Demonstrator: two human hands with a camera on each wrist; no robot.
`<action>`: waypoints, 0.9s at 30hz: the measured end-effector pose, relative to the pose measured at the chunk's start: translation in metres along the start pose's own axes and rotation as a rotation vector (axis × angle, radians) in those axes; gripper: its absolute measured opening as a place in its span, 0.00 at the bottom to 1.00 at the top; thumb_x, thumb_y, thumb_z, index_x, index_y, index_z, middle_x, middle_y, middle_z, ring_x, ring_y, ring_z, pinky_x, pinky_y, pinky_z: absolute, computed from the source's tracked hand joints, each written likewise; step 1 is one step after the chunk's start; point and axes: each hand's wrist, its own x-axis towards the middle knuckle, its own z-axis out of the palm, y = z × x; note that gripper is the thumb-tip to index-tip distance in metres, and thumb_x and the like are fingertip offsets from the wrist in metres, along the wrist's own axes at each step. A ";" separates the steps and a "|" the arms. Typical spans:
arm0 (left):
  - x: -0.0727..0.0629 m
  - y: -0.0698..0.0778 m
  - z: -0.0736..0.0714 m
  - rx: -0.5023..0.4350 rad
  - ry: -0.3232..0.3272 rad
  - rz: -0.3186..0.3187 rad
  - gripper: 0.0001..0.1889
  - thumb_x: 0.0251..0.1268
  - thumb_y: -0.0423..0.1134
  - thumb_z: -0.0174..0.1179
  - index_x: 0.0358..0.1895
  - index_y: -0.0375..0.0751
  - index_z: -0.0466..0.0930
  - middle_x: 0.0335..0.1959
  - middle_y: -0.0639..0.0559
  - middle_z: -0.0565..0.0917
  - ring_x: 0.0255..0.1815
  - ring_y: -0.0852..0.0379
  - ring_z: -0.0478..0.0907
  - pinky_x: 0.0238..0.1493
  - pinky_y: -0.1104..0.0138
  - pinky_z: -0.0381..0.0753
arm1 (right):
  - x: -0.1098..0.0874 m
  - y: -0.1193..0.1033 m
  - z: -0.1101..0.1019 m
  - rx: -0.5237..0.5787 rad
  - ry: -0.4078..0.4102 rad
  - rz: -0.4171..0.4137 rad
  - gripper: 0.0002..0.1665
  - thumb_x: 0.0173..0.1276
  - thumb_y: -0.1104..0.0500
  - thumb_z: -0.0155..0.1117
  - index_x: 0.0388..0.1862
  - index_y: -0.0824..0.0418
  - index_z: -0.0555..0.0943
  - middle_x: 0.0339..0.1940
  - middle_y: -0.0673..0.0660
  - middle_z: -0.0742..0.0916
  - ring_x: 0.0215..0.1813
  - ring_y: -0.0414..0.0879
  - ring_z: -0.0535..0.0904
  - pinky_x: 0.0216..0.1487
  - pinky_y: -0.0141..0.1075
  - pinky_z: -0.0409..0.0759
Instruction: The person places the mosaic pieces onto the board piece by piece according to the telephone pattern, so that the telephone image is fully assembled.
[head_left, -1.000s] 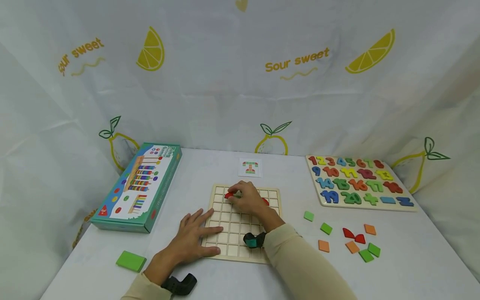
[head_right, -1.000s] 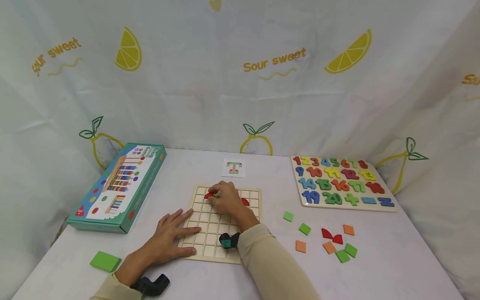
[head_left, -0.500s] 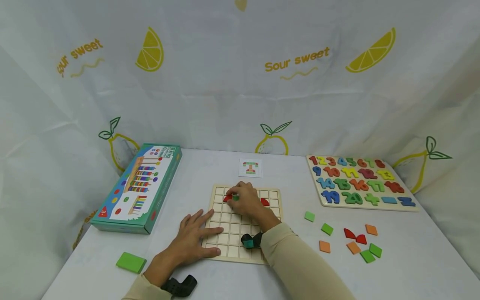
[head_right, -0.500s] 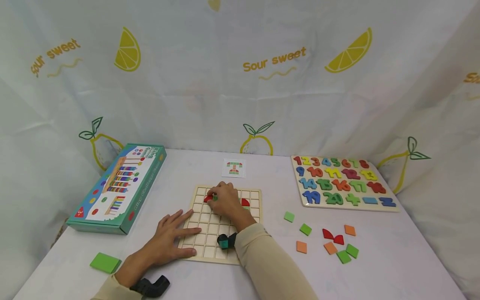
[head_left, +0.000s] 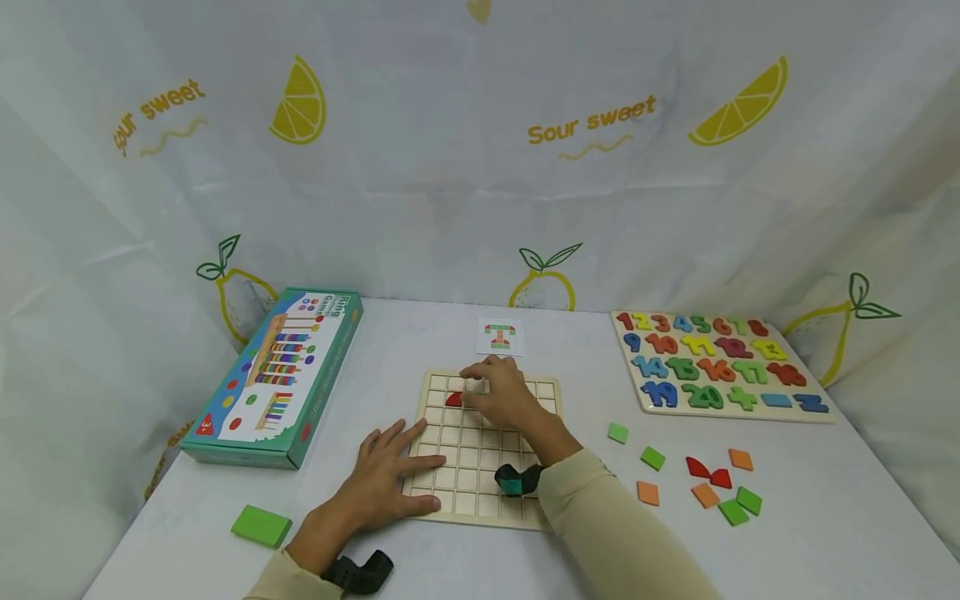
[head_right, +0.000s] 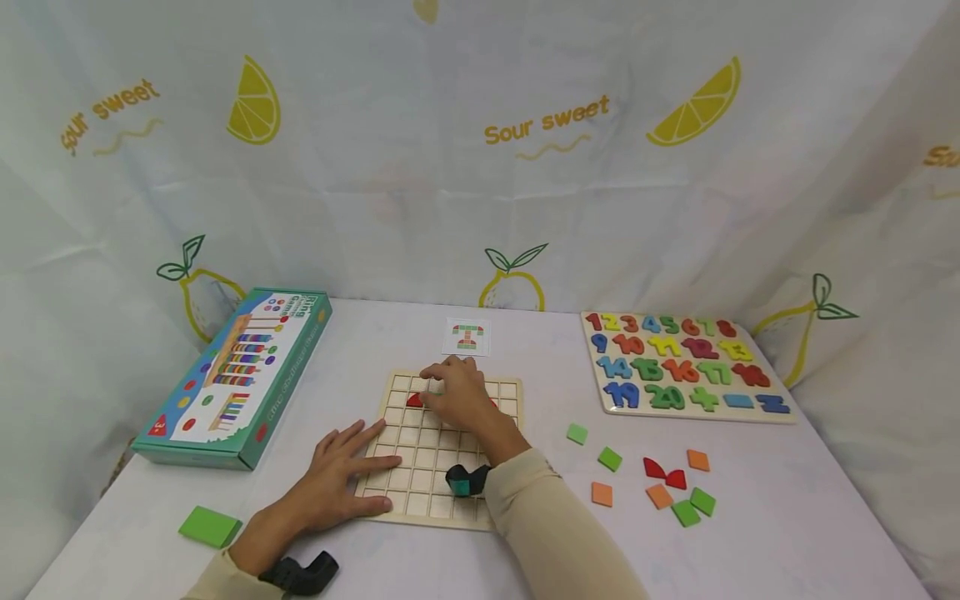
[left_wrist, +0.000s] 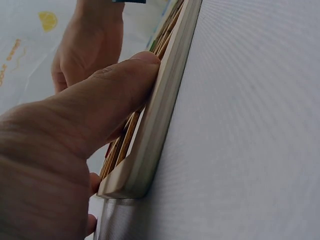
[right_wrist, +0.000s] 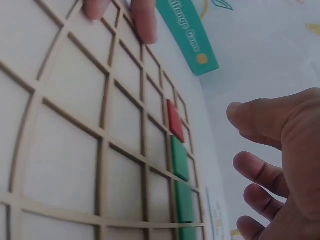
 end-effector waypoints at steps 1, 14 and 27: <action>0.000 0.000 0.000 0.000 0.002 0.001 0.31 0.50 0.65 0.66 0.57 0.57 0.83 0.73 0.45 0.61 0.74 0.36 0.47 0.65 0.37 0.39 | -0.002 -0.001 -0.005 0.012 0.013 -0.009 0.17 0.66 0.58 0.66 0.54 0.58 0.82 0.47 0.57 0.80 0.51 0.54 0.68 0.49 0.51 0.68; -0.001 -0.001 0.001 -0.016 0.004 -0.005 0.32 0.49 0.65 0.67 0.58 0.57 0.82 0.74 0.47 0.59 0.74 0.38 0.46 0.66 0.39 0.38 | -0.044 -0.005 -0.071 0.039 0.193 -0.180 0.21 0.63 0.60 0.70 0.55 0.62 0.82 0.48 0.57 0.80 0.50 0.55 0.68 0.46 0.51 0.71; -0.001 -0.002 0.001 -0.026 0.005 0.006 0.31 0.50 0.65 0.66 0.58 0.56 0.82 0.74 0.46 0.60 0.74 0.37 0.46 0.65 0.39 0.38 | -0.097 0.013 -0.121 -0.056 0.286 -0.147 0.25 0.60 0.61 0.73 0.57 0.61 0.80 0.51 0.58 0.80 0.55 0.55 0.68 0.50 0.58 0.70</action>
